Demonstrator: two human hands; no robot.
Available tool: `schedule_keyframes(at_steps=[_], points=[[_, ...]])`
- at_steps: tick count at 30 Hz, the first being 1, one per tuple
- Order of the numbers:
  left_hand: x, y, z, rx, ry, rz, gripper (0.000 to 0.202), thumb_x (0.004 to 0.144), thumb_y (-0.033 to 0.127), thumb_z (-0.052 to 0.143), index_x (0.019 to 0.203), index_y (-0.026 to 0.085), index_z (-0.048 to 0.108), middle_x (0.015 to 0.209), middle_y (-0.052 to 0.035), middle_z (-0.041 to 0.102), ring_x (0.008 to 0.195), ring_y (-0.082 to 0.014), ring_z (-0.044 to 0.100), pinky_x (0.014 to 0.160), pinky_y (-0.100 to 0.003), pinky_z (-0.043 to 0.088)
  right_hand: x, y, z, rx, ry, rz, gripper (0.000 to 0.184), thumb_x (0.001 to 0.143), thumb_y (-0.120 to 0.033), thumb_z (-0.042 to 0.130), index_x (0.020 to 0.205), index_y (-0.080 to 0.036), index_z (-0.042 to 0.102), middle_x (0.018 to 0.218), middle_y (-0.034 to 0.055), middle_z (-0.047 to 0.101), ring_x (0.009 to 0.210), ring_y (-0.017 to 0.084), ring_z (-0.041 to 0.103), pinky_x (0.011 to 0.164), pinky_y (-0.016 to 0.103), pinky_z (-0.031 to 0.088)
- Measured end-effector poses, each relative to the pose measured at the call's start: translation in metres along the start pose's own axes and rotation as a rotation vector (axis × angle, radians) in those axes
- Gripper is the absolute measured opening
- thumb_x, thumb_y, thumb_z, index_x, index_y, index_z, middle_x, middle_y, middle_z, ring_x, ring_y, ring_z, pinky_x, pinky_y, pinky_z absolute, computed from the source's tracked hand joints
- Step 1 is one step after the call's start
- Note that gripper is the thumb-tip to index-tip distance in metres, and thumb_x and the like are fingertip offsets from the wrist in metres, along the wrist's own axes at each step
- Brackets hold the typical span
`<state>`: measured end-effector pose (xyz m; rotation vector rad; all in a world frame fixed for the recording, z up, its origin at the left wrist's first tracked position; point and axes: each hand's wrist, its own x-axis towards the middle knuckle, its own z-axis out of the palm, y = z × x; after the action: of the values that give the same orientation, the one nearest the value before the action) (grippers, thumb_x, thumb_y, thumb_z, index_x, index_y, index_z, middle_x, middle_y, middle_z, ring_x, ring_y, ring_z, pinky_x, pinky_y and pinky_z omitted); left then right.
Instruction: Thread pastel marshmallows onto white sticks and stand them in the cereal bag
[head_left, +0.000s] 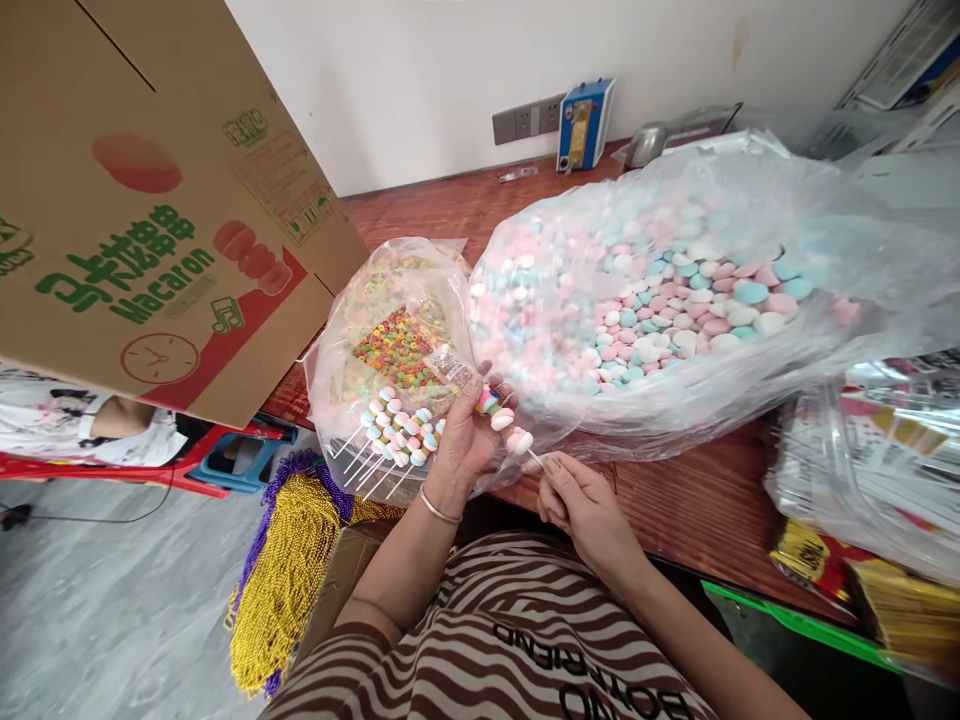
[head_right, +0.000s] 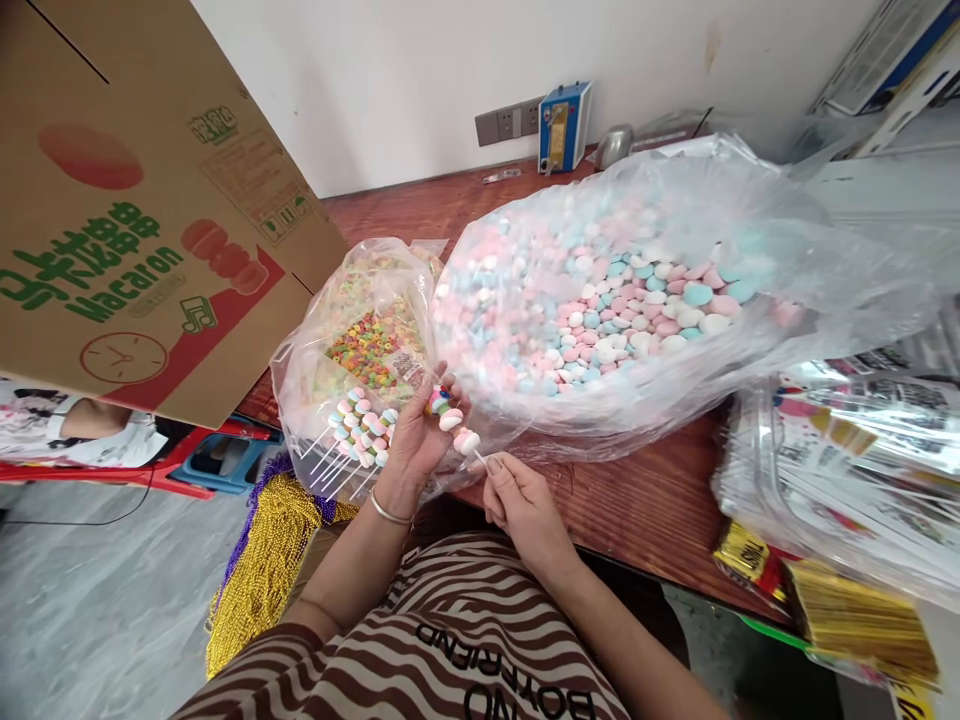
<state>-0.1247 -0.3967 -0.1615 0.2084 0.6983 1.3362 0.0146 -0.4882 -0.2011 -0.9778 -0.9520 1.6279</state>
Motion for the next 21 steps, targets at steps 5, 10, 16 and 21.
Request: schedule_keyframes(at_steps=[5, 10, 16, 21], points=[[0.003, -0.003, -0.005, -0.019, -0.023, 0.022, 0.007, 0.085, 0.009, 0.07, 0.087, 0.016, 0.067, 0.079, 0.0008, 0.063, 0.07, -0.0081, 0.063, 0.073, -0.022, 0.056, 0.003, 0.002, -0.001, 0.176, -0.124, 0.153, 0.031, 0.091, -0.048, 0.066, 0.099, -0.019, 0.066, 0.06, -0.0077, 0.049, 0.04, 0.004, 0.027, 0.043, 0.021, 0.029], [0.002, -0.004, -0.003, 0.039, -0.027, 0.009, 0.012, 0.087, 0.02, 0.074, 0.08, 0.016, 0.064, 0.073, 0.0021, 0.058, 0.066, -0.0086, 0.06, 0.073, -0.024, 0.055, 0.004, 0.01, -0.009, -0.589, 0.059, -0.328, 0.024, 0.1, -0.034, 0.051, 0.101, -0.019, 0.07, 0.076, 0.003, 0.068, 0.061, 0.014, 0.058, 0.056, 0.025, 0.044], [-0.002, -0.019, -0.002, 0.091, -0.031, -0.016, 0.026, 0.084, 0.025, 0.077, 0.07, 0.016, 0.058, 0.069, 0.0022, 0.055, 0.065, -0.0108, 0.059, 0.071, -0.027, 0.053, 0.006, 0.011, -0.015, -1.176, 0.315, -0.769, 0.026, 0.101, -0.021, 0.049, 0.112, -0.013, 0.071, 0.068, 0.0056, 0.066, 0.057, 0.015, 0.057, 0.057, 0.027, 0.042], [-0.002, -0.024, -0.008, 0.041, -0.053, -0.113, 0.022, 0.088, 0.034, 0.074, 0.078, 0.018, 0.062, 0.074, 0.0001, 0.059, 0.071, -0.0138, 0.062, 0.072, -0.029, 0.055, 0.008, 0.004, -0.006, -0.4, 0.188, -0.269, 0.028, 0.102, -0.044, 0.05, 0.097, -0.021, 0.066, 0.067, -0.0009, 0.058, 0.052, 0.012, 0.049, 0.048, 0.024, 0.039]])
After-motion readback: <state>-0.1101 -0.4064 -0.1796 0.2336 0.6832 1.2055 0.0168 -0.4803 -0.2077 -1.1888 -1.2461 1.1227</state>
